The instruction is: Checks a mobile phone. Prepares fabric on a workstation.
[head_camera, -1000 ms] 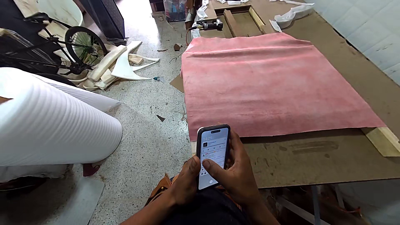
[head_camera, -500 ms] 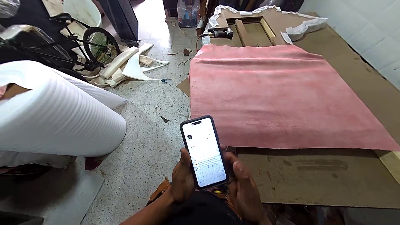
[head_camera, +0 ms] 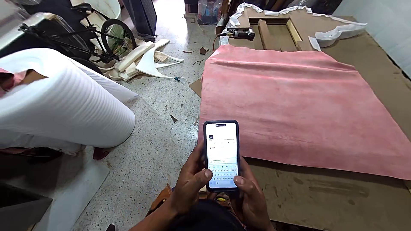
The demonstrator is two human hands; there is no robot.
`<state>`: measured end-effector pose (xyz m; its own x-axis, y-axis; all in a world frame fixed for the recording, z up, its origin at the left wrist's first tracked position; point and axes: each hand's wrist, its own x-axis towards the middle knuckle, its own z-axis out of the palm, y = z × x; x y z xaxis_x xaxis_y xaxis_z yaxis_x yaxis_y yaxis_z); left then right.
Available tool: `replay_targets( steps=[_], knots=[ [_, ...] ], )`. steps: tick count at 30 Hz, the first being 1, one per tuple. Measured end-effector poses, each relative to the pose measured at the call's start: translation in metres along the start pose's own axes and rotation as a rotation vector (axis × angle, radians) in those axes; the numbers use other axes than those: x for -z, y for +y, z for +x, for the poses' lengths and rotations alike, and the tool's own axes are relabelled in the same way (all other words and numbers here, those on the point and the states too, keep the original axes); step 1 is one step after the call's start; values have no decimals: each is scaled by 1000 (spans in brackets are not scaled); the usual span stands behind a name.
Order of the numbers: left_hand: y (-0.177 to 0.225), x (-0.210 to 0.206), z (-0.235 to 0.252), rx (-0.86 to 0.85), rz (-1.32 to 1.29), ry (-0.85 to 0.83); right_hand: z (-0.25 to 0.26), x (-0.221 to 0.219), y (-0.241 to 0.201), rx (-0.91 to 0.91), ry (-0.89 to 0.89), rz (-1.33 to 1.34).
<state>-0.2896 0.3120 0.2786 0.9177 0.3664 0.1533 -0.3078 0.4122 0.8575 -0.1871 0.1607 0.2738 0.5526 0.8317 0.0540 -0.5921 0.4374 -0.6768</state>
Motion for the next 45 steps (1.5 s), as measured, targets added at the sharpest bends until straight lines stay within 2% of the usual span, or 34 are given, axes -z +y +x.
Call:
replay_targets(
  steps=[9,18,30,45],
  knots=[
    [-4,-8,-3,-24,203,102,7,5,-3,-14,15,-144],
    [-6,-13,-2,-39,241,114,8,10,-7,-25,-1,-159],
    [-4,-17,-1,-10,269,91,4,10,-8,-8,27,-154],
    [-6,-11,7,-16,257,-37,0,12,-11,23,27,-130]
  ],
)
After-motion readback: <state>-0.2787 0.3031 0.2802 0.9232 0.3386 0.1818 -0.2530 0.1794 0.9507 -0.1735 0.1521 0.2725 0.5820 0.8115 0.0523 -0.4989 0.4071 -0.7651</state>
